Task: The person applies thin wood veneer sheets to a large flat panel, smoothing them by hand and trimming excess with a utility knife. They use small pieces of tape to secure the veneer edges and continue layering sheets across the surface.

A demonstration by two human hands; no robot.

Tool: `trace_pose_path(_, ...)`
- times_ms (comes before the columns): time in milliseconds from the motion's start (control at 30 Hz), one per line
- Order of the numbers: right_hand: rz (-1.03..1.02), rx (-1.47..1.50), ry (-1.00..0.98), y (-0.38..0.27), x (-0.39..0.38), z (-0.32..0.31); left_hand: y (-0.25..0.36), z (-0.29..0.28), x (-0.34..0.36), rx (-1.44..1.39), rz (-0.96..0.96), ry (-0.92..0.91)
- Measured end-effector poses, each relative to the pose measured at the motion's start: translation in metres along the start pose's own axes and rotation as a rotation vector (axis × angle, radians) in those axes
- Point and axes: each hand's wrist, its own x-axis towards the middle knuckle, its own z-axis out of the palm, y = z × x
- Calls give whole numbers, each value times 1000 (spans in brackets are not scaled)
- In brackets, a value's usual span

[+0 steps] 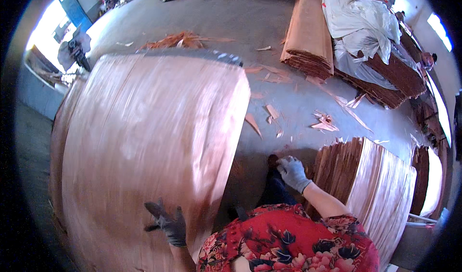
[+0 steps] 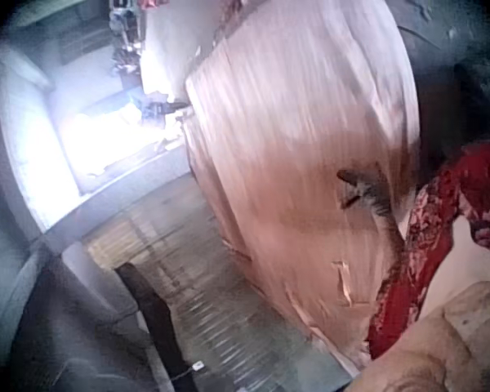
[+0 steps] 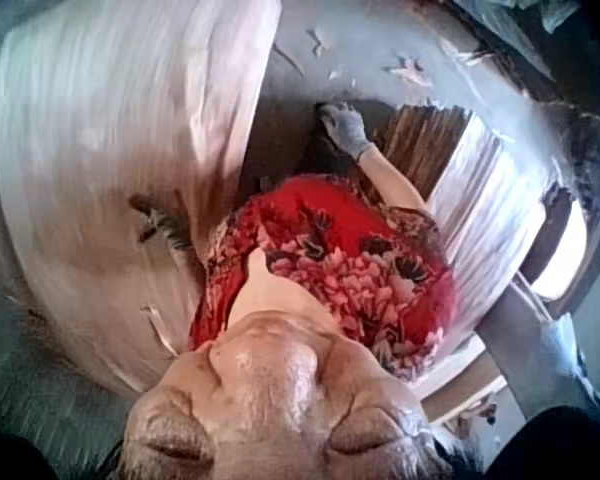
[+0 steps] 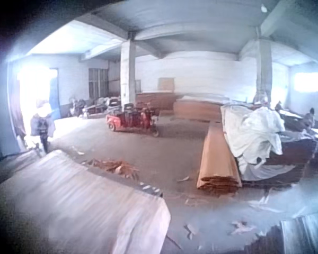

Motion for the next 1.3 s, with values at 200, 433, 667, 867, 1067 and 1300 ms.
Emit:
trace_pose_path(200,-76,57,-36,86,91,-23,129,59,92,118,149,-211)
trace_pose_path(433,-149,233,75,162,241,-99,219,73,152,18,-37,-172)
trace_pose_path(667,-73,147,66,237,349,-129,271,132,267,225,14,-16)
trace_pose_path(867,136,-106,-205,335,353,-145,297,206,361,95,-219,194)
trace_pose_path(1067,233,-27,-232,399,419,-149,289,257,389,243,-394,301)
trace_pose_path(1300,-107,-106,-220,397,660,-147,295,258,384,426,-411,203)
